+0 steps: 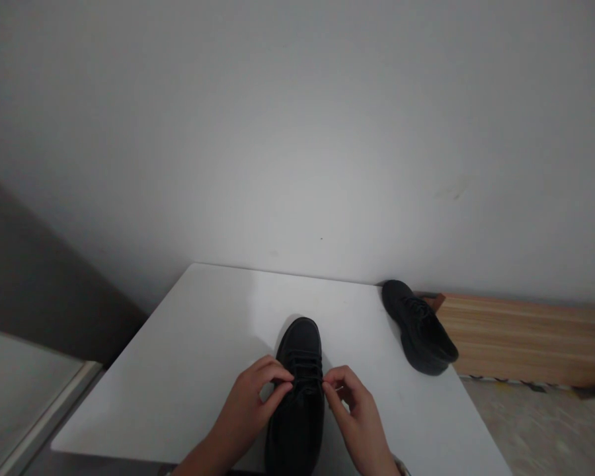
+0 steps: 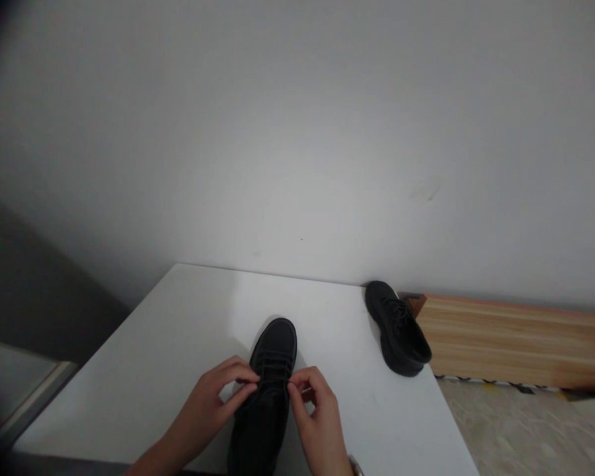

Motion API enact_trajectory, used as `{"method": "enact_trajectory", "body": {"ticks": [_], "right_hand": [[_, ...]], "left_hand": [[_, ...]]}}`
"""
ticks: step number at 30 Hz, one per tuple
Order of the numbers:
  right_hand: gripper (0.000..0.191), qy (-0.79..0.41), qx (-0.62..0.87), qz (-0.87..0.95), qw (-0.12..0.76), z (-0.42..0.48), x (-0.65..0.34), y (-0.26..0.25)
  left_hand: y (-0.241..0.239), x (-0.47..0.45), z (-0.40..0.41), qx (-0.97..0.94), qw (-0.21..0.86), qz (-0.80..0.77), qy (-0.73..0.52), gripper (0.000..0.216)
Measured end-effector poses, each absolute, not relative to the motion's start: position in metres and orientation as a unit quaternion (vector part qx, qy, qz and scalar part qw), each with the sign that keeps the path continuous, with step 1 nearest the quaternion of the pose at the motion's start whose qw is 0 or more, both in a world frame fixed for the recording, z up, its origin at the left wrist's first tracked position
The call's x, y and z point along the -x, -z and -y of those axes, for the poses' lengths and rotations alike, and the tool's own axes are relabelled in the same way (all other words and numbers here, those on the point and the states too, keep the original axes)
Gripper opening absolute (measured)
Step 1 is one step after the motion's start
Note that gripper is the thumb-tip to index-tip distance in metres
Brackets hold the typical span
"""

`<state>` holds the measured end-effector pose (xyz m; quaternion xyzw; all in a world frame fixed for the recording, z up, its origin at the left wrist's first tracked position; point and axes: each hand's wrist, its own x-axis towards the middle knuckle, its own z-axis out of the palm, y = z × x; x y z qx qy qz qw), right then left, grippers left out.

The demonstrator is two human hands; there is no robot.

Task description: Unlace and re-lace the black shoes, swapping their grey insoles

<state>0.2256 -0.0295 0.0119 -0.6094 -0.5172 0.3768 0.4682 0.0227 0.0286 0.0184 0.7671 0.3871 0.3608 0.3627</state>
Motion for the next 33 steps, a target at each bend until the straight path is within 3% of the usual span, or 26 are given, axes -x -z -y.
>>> {"method": "enact_trajectory", "body": {"ticks": [20,33], "right_hand": [[0.018,-0.358,0.574,0.551,0.489,0.024,-0.223,-0.019],[0.032,-0.437,0.55,0.472,0.533,0.018,-0.225,-0.027]], "left_hand": [[-0.032,-0.028,-0.031,-0.809,0.335,-0.388,-0.289,0.013],[-0.042,-0.019,-0.039,-0.678,0.577,-0.34,-0.303,0.009]]}}
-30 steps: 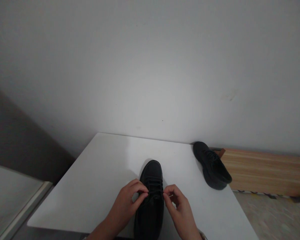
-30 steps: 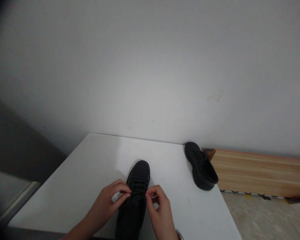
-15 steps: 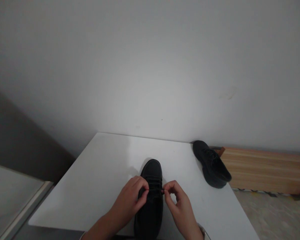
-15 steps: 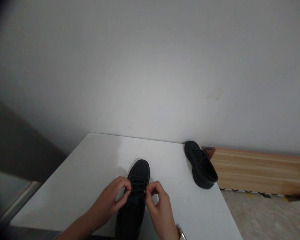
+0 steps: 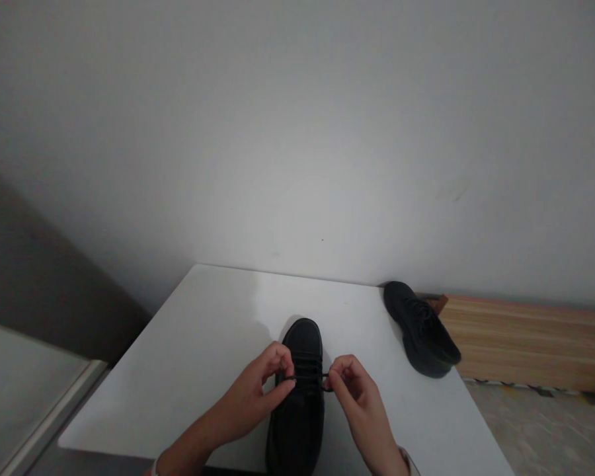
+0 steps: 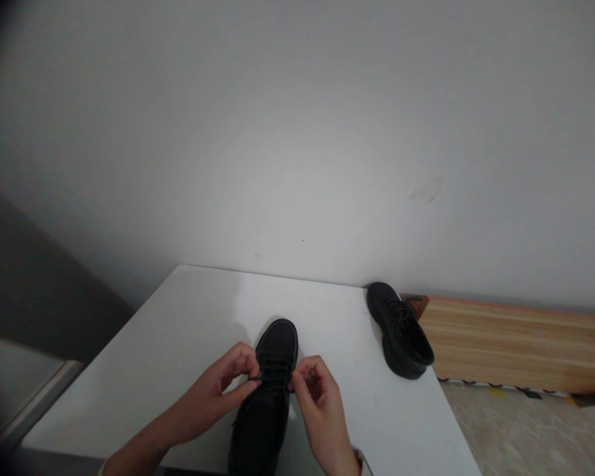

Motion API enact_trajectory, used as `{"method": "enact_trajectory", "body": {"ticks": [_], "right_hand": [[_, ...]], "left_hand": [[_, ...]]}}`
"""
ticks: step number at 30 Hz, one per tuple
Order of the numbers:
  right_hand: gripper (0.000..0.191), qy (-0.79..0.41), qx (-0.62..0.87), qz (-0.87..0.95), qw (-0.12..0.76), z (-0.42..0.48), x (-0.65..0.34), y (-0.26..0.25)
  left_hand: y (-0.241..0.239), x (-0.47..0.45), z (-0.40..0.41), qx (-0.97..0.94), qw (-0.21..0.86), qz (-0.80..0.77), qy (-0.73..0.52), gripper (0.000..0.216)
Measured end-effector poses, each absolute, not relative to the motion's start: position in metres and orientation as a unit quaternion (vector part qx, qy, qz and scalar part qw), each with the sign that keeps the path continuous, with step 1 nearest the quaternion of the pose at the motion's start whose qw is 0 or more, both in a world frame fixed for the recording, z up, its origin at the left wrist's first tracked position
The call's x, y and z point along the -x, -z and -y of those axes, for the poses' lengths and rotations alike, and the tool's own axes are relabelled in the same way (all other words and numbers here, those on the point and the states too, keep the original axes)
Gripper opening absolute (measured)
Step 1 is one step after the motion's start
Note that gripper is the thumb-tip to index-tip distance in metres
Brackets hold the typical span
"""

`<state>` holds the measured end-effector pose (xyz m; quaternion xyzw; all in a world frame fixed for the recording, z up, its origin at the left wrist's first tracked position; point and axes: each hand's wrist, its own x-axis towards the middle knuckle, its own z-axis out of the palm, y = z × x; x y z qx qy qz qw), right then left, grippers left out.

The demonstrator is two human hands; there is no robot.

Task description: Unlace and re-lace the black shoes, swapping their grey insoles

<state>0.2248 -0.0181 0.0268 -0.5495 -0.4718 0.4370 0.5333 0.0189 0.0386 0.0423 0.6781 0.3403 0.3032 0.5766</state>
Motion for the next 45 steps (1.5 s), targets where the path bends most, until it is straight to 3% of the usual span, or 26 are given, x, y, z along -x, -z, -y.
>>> {"method": "enact_trajectory", "body": {"ticks": [5,12,18,22,24,28,33,45], "right_hand": [[0.036,-0.444,0.552,0.453,0.541,0.019,-0.223,-0.03],[0.036,-0.454,0.564,0.463,0.51,0.02,-0.225,-0.032],[0.031,-0.408,0.587,0.533,0.453,0.027,-0.232,-0.04],[0.039,-0.42,0.581,0.588,0.374,0.031,-0.238,-0.05],[0.044,-0.43,0.583,0.588,0.359,0.031,-0.241,-0.05],[0.045,-0.398,0.617,0.561,0.381,0.026,-0.246,-0.033],[0.031,-0.357,0.639,0.551,0.401,0.019,-0.246,-0.012],[0.013,-0.355,0.614,0.557,0.433,0.015,-0.231,-0.011]], "left_hand": [[-0.047,-0.022,-0.04,-0.649,0.601,-0.346,-0.312,0.01],[-0.047,-0.022,-0.042,-0.717,0.494,-0.395,-0.294,0.005],[-0.056,-0.021,-0.042,-0.788,0.408,-0.383,-0.257,0.011],[-0.066,-0.014,-0.039,-0.842,0.373,-0.348,-0.176,0.008],[-0.066,-0.01,-0.038,-0.858,0.35,-0.344,-0.155,0.018],[-0.052,-0.005,-0.043,-0.836,0.308,-0.41,-0.196,0.036],[-0.027,-0.011,-0.051,-0.788,0.339,-0.448,-0.253,0.017],[-0.018,-0.023,-0.046,-0.784,0.346,-0.441,-0.265,0.015]]}}
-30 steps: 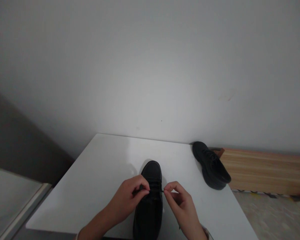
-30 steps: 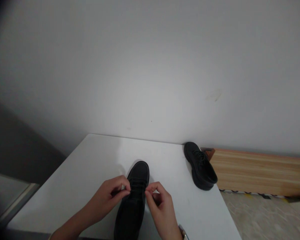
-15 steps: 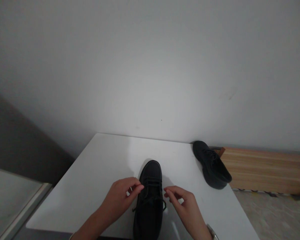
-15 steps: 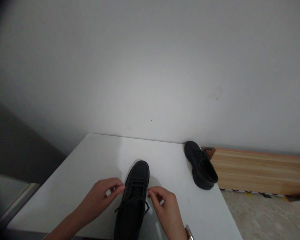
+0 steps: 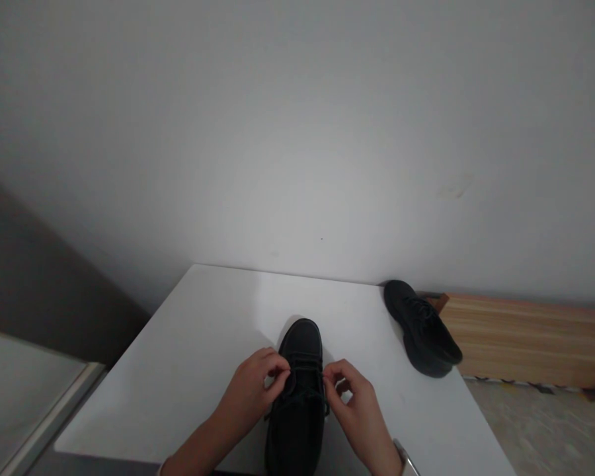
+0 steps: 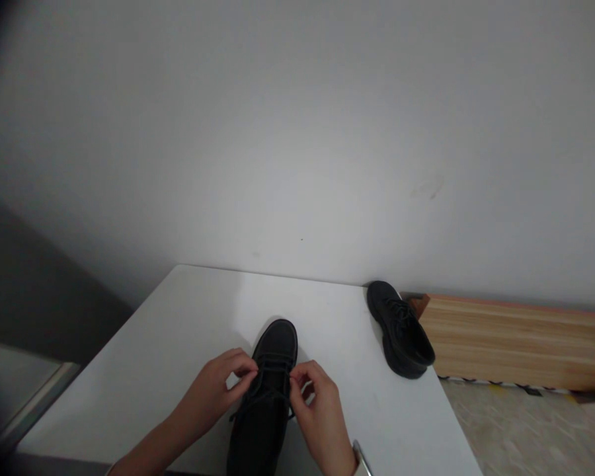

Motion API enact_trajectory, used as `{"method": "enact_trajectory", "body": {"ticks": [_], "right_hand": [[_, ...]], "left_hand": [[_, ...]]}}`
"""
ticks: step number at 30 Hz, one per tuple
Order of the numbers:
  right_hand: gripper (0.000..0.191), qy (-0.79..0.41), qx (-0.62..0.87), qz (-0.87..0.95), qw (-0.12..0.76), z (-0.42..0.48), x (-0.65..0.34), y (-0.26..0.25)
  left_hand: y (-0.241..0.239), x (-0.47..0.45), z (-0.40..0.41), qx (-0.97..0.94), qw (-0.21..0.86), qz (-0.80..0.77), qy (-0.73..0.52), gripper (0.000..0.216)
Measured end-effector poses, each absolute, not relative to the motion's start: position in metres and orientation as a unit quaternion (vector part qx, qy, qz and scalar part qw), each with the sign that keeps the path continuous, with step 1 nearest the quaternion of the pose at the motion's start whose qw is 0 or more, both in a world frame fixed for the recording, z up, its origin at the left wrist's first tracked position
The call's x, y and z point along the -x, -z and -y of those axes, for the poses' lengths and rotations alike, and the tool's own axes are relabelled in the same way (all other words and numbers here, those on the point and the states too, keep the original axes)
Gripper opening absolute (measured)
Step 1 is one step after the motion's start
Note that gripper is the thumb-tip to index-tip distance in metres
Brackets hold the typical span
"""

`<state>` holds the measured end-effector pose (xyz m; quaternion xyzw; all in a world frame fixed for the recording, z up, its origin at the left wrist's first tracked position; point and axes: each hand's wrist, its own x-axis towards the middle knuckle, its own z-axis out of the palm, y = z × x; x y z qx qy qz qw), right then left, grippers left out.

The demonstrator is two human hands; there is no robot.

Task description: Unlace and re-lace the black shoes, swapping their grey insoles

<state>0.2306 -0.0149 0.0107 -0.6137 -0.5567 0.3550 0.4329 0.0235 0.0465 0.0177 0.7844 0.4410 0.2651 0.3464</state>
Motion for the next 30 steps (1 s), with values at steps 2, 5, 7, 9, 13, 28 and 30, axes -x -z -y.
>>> {"method": "enact_trajectory", "body": {"ticks": [2,5,7,9,13,28,30], "right_hand": [[0.009,-0.359,0.608,0.556,0.439,0.013,-0.23,-0.011],[0.005,-0.361,0.599,0.551,0.456,0.01,-0.229,-0.012],[0.004,-0.363,0.593,0.545,0.468,0.009,-0.228,-0.012],[0.006,-0.369,0.587,0.536,0.482,0.008,-0.228,-0.011],[0.016,-0.39,0.576,0.51,0.506,0.006,-0.23,-0.013],[0.034,-0.458,0.552,0.444,0.536,0.003,-0.242,-0.021],[0.033,-0.446,0.56,0.449,0.534,0.003,-0.245,-0.022]], "left_hand": [[-0.018,-0.026,-0.046,-0.781,0.351,-0.443,-0.266,0.013],[-0.018,-0.029,-0.046,-0.773,0.361,-0.449,-0.267,0.009],[-0.02,-0.032,-0.046,-0.766,0.374,-0.448,-0.268,0.007],[-0.024,-0.034,-0.046,-0.758,0.397,-0.441,-0.271,0.005],[-0.035,-0.034,-0.046,-0.73,0.458,-0.421,-0.283,0.006],[-0.039,-0.007,-0.062,-0.695,0.502,-0.439,-0.268,0.018],[-0.041,-0.006,-0.061,-0.711,0.483,-0.446,-0.248,0.019]]}}
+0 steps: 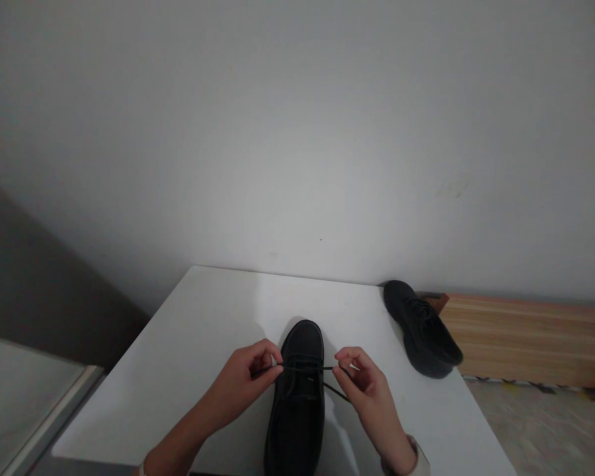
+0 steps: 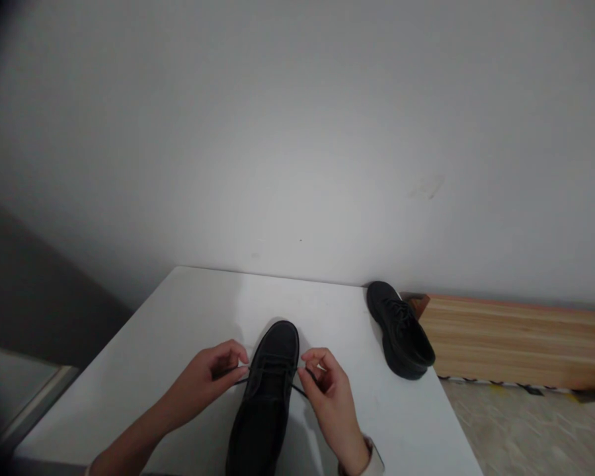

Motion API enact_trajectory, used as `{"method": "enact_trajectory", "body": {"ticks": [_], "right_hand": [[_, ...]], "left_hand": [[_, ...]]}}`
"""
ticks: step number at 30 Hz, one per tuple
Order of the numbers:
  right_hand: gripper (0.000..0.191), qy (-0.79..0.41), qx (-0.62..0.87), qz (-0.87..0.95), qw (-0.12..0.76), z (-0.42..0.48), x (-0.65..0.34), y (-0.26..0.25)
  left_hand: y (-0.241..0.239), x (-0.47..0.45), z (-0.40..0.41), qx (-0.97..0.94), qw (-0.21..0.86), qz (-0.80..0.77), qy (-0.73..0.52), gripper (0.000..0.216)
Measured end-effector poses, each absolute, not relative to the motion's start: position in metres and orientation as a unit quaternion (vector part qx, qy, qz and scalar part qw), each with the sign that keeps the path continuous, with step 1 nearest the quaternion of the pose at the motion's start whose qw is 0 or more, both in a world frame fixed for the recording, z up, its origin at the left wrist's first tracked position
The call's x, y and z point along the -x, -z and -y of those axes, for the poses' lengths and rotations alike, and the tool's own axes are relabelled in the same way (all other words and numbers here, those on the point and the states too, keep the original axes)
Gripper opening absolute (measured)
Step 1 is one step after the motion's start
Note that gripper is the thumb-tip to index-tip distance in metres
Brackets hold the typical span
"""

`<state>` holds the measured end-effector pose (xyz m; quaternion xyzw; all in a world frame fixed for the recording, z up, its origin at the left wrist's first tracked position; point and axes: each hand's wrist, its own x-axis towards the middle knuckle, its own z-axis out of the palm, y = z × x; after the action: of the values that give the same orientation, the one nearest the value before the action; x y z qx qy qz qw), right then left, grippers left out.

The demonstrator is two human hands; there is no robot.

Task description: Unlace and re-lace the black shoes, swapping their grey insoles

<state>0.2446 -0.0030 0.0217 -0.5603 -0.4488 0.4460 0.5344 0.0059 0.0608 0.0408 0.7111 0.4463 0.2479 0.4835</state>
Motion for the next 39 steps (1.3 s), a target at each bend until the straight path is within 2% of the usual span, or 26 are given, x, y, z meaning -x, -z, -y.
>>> {"method": "enact_trajectory", "body": {"ticks": [5,8,11,13,20,39], "right_hand": [[0.024,-0.345,0.609,0.537,0.471,0.009,-0.25,-0.028],[0.026,-0.285,0.628,0.596,0.411,0.016,-0.252,-0.033],[0.04,-0.334,0.612,0.619,0.361,0.022,-0.252,-0.039],[0.047,-0.382,0.597,0.618,0.34,0.024,-0.251,-0.04],[0.028,-0.374,0.628,0.548,0.408,0.01,-0.248,-0.015],[0.013,-0.348,0.605,0.542,0.467,0.0,-0.231,-0.007]], "left_hand": [[-0.045,-0.005,-0.059,-0.752,0.401,-0.482,-0.204,0.016],[-0.05,0.0,-0.059,-0.768,0.357,-0.498,-0.188,0.027],[-0.056,0.008,-0.058,-0.805,0.352,-0.454,-0.144,0.045],[-0.057,0.011,-0.059,-0.825,0.359,-0.417,-0.125,0.049],[-0.038,-0.003,-0.066,-0.787,0.368,-0.445,-0.218,0.021],[-0.01,-0.028,-0.065,-0.743,0.417,-0.436,-0.292,0.007]]}}
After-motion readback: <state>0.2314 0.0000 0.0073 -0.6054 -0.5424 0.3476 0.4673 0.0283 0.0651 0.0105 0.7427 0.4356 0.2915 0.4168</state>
